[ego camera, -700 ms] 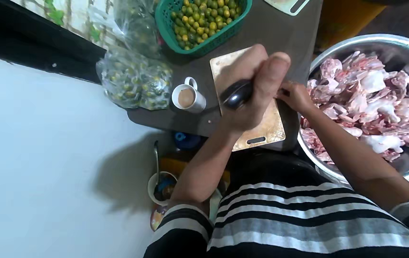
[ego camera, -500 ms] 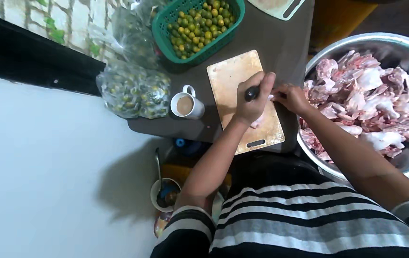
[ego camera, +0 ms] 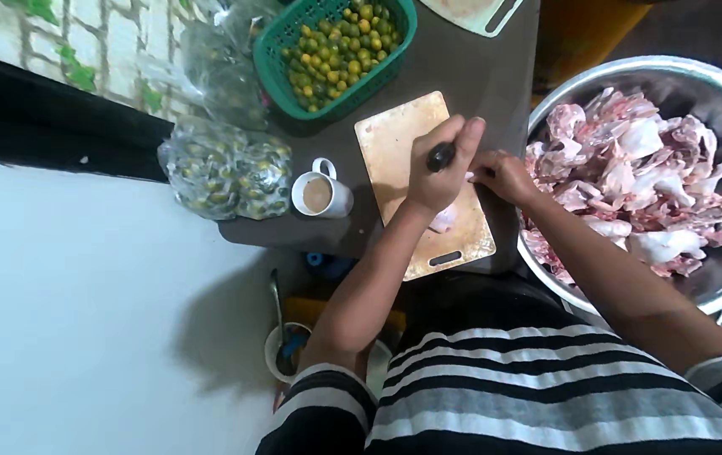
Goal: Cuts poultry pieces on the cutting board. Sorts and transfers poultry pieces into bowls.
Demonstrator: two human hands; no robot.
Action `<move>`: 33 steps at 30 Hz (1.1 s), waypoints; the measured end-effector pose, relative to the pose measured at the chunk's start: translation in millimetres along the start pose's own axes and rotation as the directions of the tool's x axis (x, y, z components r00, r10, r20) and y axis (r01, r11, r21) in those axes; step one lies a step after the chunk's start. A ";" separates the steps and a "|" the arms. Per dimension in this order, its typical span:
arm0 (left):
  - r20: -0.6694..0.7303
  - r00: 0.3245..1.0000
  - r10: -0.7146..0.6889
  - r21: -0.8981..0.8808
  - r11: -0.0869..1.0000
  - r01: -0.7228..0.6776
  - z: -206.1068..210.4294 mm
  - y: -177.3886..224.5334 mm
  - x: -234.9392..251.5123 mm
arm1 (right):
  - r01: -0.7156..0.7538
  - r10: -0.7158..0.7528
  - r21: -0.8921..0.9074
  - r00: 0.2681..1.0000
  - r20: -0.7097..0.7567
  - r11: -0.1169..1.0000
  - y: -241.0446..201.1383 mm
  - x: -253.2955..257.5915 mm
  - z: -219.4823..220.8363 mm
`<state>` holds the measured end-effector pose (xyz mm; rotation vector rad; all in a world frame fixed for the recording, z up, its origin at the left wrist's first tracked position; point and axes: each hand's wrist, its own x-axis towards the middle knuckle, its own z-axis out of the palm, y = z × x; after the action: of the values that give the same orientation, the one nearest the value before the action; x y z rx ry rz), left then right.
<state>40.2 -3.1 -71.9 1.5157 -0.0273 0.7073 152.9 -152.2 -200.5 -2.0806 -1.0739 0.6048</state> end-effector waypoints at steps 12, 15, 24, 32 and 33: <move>0.018 0.998 -0.068 0.053 0.996 0.067 9.7 -9.5 -5.4 | 0.007 -0.007 0.009 1.000 -0.018 1.000 -2.2 1.8 -1.1; 0.042 0.998 0.051 -0.002 0.999 -0.051 13.5 9.6 1.3 | 0.020 -0.020 0.004 0.999 -0.037 1.000 0.0 3.7 -1.3; 0.038 0.998 -0.041 0.107 0.994 0.037 7.7 -12.3 -6.8 | 0.002 -0.002 0.002 1.000 0.012 1.000 0.5 5.9 -1.3; -0.011 0.999 0.053 -0.085 0.995 -0.054 2.2 42.8 18.1 | -0.019 0.019 0.007 0.999 0.034 1.000 4.8 6.0 1.4; -0.010 0.998 0.067 -0.107 0.992 -0.067 1.6 55.8 20.3 | -0.020 0.020 0.005 0.999 0.039 1.000 4.9 5.9 1.5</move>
<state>32.8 -2.1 -12.9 1.4148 -0.1105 0.7527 157.5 -148.7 -205.7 -2.0852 -1.0737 0.6595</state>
